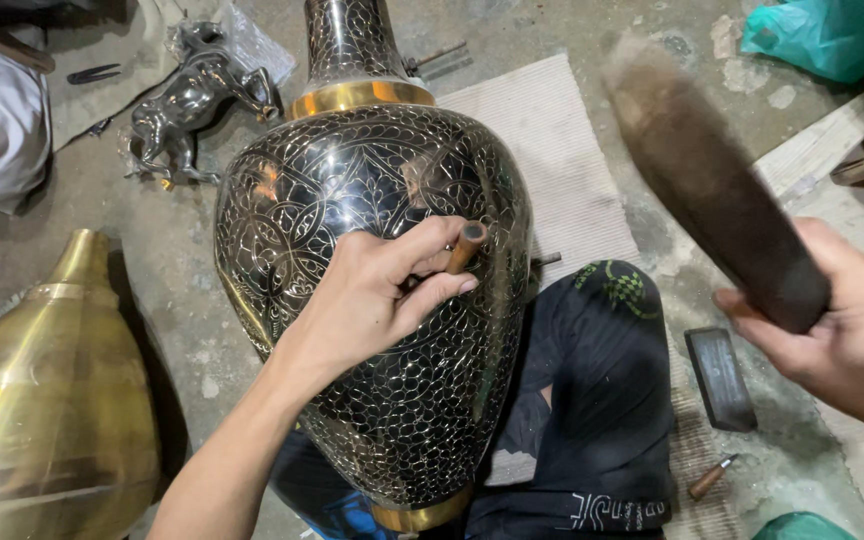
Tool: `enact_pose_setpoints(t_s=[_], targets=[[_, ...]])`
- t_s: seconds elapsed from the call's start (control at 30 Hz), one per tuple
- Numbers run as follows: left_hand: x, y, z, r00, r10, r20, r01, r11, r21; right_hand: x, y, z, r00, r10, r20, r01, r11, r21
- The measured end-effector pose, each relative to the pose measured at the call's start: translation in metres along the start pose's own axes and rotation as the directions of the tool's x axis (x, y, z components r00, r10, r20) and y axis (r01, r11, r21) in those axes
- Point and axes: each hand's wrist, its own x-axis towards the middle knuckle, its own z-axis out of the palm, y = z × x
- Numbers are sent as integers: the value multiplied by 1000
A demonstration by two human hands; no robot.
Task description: The person sits on the floor with a large engraved brass vase on their lap, holds a metal punch against the vase surface with one hand, and strikes the punch with a wooden mallet held in the other hand, working the embossed pattern across the vase body.
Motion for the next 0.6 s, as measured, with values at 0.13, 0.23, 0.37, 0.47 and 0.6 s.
enact_pose_setpoints(t_s=[0.13,0.23,0.37,0.47,0.6], targets=[[1,1,-1,999,-46,27,46,999,-8,0,-2,0,999,49,1,-49,998,-44],[1,1,-1,999,-30,24,30,1000,1,-2,1,2,990,-133,-53,131,991,-34],[1,0,-2,998,-42,41,41,999,20,-4,0,6,971,237,16,-237,971,10],[1,0,-3,998,-45,48,44,998,36,-1,-3,0,951,-301,-72,299,954,-35],[2,0,-3,998,-35,51,34,999,12,3,-11,-2,998,55,0,-55,998,-29]])
